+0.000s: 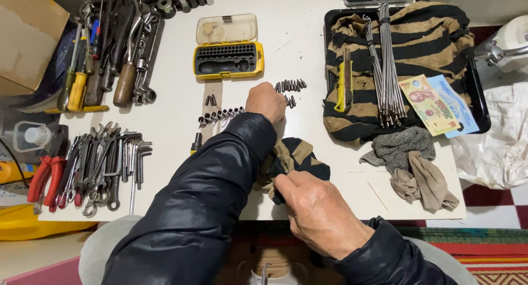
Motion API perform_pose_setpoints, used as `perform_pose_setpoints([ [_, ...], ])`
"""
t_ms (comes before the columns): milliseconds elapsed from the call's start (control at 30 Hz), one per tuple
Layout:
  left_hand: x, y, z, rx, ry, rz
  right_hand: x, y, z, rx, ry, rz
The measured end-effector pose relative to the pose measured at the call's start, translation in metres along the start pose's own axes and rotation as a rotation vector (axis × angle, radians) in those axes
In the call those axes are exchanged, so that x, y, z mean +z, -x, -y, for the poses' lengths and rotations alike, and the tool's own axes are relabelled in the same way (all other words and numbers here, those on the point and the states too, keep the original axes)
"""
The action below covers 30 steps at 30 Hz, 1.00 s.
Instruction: Inspecting and manipulating a camouflage glove on a workbench
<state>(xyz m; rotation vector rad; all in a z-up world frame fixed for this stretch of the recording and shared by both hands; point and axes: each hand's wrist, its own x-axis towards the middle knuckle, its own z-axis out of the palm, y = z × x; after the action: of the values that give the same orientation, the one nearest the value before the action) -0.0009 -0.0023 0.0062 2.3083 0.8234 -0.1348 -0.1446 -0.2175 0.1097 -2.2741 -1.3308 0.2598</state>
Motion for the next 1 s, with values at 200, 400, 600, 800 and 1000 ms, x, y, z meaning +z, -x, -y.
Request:
perform_pose_setpoints([
  [200,0.0,0.005,-0.001,0.003,0.01,-0.021,-0.003,0.0,0.0,0.018,0.026,0.038],
  [400,-0.045,0.037,-0.018,0.022,0.008,0.093,-0.003,-0.001,-0.001,0.022,0.019,0.054],
  [600,-0.108,0.045,0.008,0.109,-0.081,-0.052,-0.004,0.001,0.0,0.015,0.03,0.021],
  [800,-0.162,0.03,0.092,0.013,-0.014,-0.213,-0.003,0.002,-0.001,0.019,0.08,0.056],
  [1000,-0.174,0.052,0.098,-0.275,0.204,-0.108,0.001,-0.003,-0.005,0.055,0.139,0.115],
])
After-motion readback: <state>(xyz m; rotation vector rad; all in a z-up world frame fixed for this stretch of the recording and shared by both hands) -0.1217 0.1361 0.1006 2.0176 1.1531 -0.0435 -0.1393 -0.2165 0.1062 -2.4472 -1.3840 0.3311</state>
